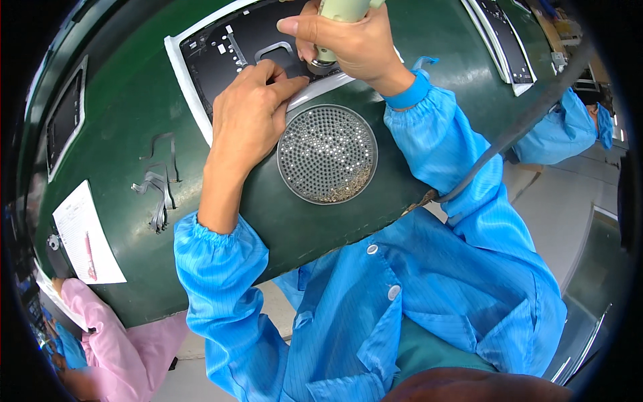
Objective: Assembling electronic components onto a screen or tablet frame using an electric screwdriver at a factory workstation.
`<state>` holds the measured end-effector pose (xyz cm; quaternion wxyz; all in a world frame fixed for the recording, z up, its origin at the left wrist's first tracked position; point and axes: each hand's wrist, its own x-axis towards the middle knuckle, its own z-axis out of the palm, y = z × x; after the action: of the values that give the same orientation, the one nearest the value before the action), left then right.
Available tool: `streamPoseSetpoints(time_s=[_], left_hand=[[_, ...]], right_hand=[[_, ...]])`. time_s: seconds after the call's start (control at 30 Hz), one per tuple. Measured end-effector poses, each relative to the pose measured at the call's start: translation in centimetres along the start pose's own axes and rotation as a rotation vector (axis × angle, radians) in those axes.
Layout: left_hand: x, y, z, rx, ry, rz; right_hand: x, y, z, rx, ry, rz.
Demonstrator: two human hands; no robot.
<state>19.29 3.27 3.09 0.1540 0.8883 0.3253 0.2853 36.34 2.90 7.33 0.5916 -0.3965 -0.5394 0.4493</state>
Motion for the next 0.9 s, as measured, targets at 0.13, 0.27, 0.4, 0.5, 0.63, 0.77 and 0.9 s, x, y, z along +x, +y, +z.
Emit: streamPoseSetpoints(time_s=[0.13, 0.27, 0.4, 0.5, 0.63, 0.77, 0.9], left_hand=[[0.1, 0.0, 0.3, 0.002, 0.016, 0.014], [-0.1, 0.1, 0.2, 0.002, 0.037, 0.028], [-0.2, 0.0, 0.3, 0.007, 0.046, 0.033], [0.1, 0.3, 0.1, 0.009, 0.036, 0.037], [0.0, 0.1, 0.5, -0.007, 0.027, 0.016], [-0.3, -0.2, 0.6, -0.012, 0.0, -0.022], [0.0, -0.5, 0.6, -0.006, 0.038, 0.049]], right_hand=[[-0.2, 1.5, -0.5, -0.039, -0.04, -0.099], [-0.4, 0.9, -0.4, -0.326, -0.097, -0.225], [-1.3, 0.9, 1.1, -0.252, 0.033, -0.288], [-1.3, 0.3, 1.6, -0.123, 0.167, -0.248], [-0.8, 0.6, 1.4, -0.04, 0.157, -0.168], [-1.4, -0.9, 0.7, 0.063, 0.067, -0.051], [-2.0, -1.0, -1.9, -0.247, -0.376, -0.725]])
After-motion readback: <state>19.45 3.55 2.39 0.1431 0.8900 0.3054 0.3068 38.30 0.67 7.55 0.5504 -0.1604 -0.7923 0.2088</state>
